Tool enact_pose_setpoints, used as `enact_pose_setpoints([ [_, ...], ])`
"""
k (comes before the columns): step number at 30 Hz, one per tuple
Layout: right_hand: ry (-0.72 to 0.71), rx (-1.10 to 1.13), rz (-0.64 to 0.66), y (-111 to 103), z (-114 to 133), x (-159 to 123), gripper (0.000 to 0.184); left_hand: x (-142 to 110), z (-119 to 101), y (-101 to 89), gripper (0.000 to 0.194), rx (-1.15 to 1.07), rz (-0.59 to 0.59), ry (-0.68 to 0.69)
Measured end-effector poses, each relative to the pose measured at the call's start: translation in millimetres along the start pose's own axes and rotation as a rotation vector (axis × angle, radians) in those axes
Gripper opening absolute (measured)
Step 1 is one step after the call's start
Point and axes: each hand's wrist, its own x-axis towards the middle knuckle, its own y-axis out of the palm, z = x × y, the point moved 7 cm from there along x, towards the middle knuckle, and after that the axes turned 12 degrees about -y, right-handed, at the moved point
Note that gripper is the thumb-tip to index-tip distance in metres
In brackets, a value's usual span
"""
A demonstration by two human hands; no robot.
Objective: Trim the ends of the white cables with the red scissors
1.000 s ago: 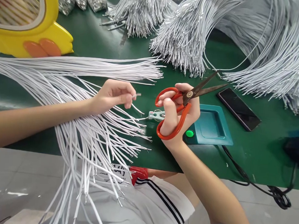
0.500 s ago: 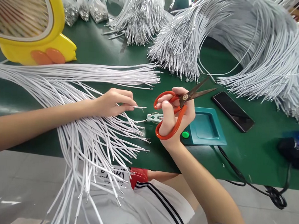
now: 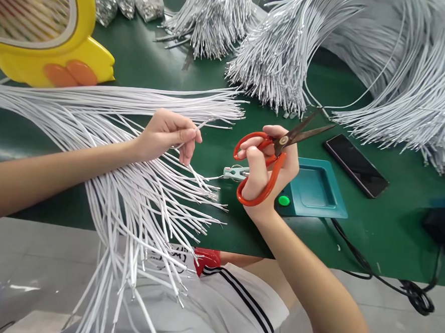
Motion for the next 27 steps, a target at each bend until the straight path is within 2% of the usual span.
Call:
enact_pose_setpoints([
  [5, 0.024, 0.003, 0.016, 1, -1, -1, 0.021, -1, 2, 0.5, 0.03, -0.01, 0.011, -0.005],
  [8, 0.021, 0.008, 0.018, 1, -1, -2, 0.021, -2, 0, 3.8, 0.031, 0.096, 0.012, 0.037],
  [11, 0.023, -0.013, 0.009, 0, -1, -2, 0.02, -5, -5, 13.6, 0.031, 0.452, 0.036, 0.186],
  [12, 0.023, -0.021, 0.003, 0, -1, -1, 0.02, -5, -6, 15.1, 0.03, 0.613, 0.013, 0.236],
  [14, 0.024, -0.023, -0.007, -1, 0, -1, 0.021, -2, -5, 9.6, 0.028, 0.935, -0.116, 0.274],
  [16, 0.029, -0.01, -0.008, -1, 0, 0, 0.022, 4, -1, -4.7, 0.026, 1.215, -0.284, 0.204],
  [18, 0.038, 0.015, -0.006, -1, 0, 0, 0.023, 9, 3, -18.2, 0.025, 1.422, -0.38, 0.101],
  [21, 0.052, 0.041, -0.012, 0, 0, 0, 0.025, 13, 8, -26.4, 0.027, 1.586, -0.385, 0.017],
  [27, 0.077, 0.035, -0.027, -1, 0, 0, 0.027, 15, 12, -25.5, 0.028, 1.637, -0.375, 0.041],
])
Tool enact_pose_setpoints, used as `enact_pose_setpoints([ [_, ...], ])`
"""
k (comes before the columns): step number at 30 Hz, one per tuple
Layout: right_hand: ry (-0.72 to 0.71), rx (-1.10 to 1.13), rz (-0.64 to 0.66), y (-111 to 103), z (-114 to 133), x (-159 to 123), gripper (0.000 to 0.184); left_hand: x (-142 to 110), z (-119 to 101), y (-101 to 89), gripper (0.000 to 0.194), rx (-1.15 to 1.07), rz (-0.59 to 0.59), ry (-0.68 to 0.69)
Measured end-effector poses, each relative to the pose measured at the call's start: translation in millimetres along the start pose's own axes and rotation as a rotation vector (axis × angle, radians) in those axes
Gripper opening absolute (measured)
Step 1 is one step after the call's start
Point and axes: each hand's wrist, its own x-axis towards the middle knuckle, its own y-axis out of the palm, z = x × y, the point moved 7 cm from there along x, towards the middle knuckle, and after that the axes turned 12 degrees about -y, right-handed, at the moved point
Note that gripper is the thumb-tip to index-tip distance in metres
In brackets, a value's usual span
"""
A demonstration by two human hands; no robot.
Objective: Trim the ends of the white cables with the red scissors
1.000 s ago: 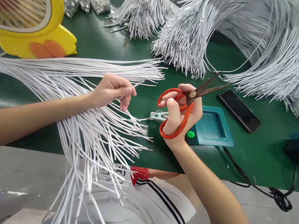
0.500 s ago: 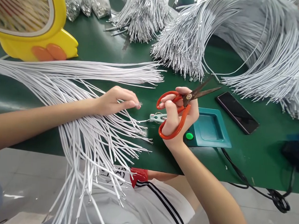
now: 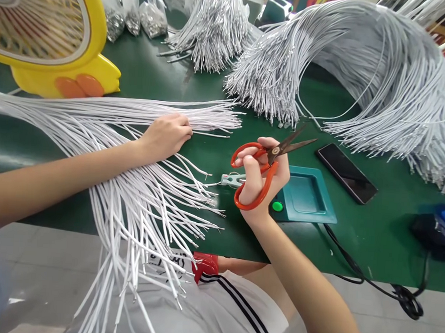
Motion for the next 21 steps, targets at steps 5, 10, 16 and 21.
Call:
enact_pose_setpoints([
  [5, 0.002, -0.009, 0.006, 0, 0, 1, 0.027, 0, -1, 1.7, 0.026, -0.052, -0.013, 0.039],
  [10, 0.005, -0.022, 0.004, -1, -2, 0, 0.027, -2, -4, -1.0, 0.027, -0.112, 0.028, 0.06],
  [16, 0.002, -0.041, -0.004, -2, -3, 0, 0.027, -11, -16, -21.9, 0.018, -0.628, 0.015, 0.127],
  [21, 0.009, -0.039, 0.015, -1, -3, -1, 0.028, -34, -46, -40.0, 0.021, -0.908, 0.022, 0.425],
])
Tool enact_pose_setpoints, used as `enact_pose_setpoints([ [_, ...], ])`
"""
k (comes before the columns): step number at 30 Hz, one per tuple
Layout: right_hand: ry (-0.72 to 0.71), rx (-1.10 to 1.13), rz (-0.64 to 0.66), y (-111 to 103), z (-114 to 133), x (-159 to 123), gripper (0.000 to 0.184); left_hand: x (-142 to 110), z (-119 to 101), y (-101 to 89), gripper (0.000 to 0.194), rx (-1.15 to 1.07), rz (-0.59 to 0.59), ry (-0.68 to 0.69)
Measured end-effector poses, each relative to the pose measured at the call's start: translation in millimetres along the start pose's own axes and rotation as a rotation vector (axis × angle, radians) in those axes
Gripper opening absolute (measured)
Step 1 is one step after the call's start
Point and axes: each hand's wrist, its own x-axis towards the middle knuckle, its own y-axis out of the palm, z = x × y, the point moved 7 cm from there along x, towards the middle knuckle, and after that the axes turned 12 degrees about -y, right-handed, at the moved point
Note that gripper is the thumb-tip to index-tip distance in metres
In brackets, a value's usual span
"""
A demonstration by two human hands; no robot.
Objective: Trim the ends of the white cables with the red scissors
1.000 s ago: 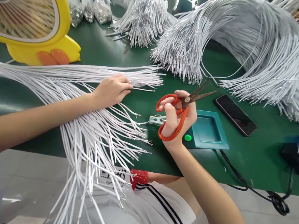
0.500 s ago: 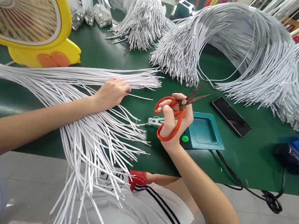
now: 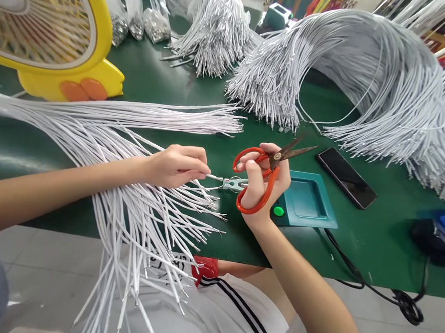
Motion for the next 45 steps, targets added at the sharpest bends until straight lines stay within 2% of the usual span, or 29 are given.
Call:
enact_pose_setpoints([
  [3, 0.006, 0.0, -0.003, 0, 0, 0, 0.028, 0, -2, 1.2, 0.014, -0.16, -0.024, -0.017],
  [8, -0.013, 0.005, 0.003, 0, 1, 0, 0.026, 5, 21, -5.0, 0.012, -0.406, -0.126, -0.254],
  [14, -0.012, 0.01, 0.014, 3, -1, -3, 0.023, 3, 21, -12.3, 0.011, -0.322, -0.196, -0.28],
  [21, -0.003, -0.05, 0.045, 4, -4, -6, 0.02, 4, 32, -9.6, 0.011, -0.503, -0.169, -0.435],
  [27, 0.021, -0.047, 0.044, 4, -4, -6, 0.023, 5, 31, -11.7, 0.012, -0.475, -0.198, -0.431],
  [40, -0.024, -0.009, 0.032, 3, -2, -4, 0.025, 5, 32, -14.0, 0.014, -0.424, -0.259, -0.421],
  [43, -0.049, 0.006, -0.004, 0, 0, -2, 0.025, 7, 33, -14.5, 0.017, -0.26, -0.24, -0.39],
  [45, -0.054, 0.007, -0.015, -1, 0, -1, 0.024, 9, 36, -20.7, 0.018, 0.017, -0.236, -0.387],
])
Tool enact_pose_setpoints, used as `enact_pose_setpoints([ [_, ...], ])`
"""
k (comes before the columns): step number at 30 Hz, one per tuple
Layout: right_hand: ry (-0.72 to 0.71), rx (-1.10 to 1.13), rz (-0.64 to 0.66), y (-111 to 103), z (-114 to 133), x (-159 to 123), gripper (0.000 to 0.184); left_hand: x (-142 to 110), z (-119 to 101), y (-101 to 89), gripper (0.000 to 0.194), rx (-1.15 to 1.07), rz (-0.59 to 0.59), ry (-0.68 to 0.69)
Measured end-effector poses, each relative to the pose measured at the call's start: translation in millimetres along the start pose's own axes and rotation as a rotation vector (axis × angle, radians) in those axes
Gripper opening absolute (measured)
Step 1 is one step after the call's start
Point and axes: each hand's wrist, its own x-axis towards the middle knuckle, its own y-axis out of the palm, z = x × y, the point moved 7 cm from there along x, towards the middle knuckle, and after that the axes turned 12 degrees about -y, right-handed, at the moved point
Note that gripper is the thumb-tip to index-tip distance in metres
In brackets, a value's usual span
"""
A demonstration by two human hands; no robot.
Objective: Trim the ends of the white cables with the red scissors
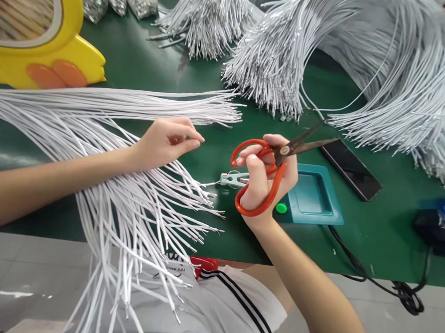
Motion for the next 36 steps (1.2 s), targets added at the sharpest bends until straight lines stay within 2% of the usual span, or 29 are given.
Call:
enact_pose_setpoints([
  [4, -0.002, -0.005, 0.0, -1, 1, 1, 0.022, 13, 18, -18.5, 0.023, 0.682, -0.095, -0.061],
  [6, 0.004, -0.019, 0.0, -1, 2, 1, 0.021, 17, 29, -24.6, 0.026, 0.885, -0.099, -0.106],
  [9, 0.018, -0.008, -0.003, -1, 1, 1, 0.023, 20, 37, -22.4, 0.027, 1.008, -0.087, -0.078],
  [13, 0.011, 0.036, -0.018, -1, 1, 1, 0.026, 21, 44, -16.0, 0.023, 1.015, -0.081, -0.068],
  [16, 0.008, 0.046, -0.022, -1, 1, 1, 0.025, 23, 46, -19.7, 0.023, 0.944, -0.103, -0.112],
  [18, 0.012, 0.04, -0.019, -2, 2, 1, 0.024, 23, 43, -25.8, 0.023, 0.847, -0.158, -0.124],
  [20, 0.013, 0.028, -0.017, -2, 2, 1, 0.023, 20, 35, -28.6, 0.022, 0.683, -0.194, -0.084],
  [21, 0.013, 0.023, -0.018, -2, 3, 1, 0.022, 18, 29, -26.3, 0.022, 0.584, -0.175, -0.032],
  [24, 0.011, 0.01, -0.023, -2, 2, 1, 0.023, 5, 2, -9.7, 0.02, 0.288, -0.009, 0.156],
  [26, 0.0, 0.006, -0.033, -2, 3, 2, 0.023, -5, -16, 1.2, 0.017, 0.103, 0.121, 0.207],
  [29, -0.048, 0.019, -0.104, -6, 7, 4, 0.026, -19, -41, 8.6, 0.012, -0.14, 0.253, 0.162],
  [32, -0.07, 0.024, -0.173, -10, 10, 5, 0.03, -32, -62, 11.7, 0.01, -0.291, 0.389, 0.077],
  [36, -0.025, 0.014, -0.137, -8, 7, 4, 0.029, -45, -77, 17.6, 0.006, -0.448, 0.613, -0.037],
])
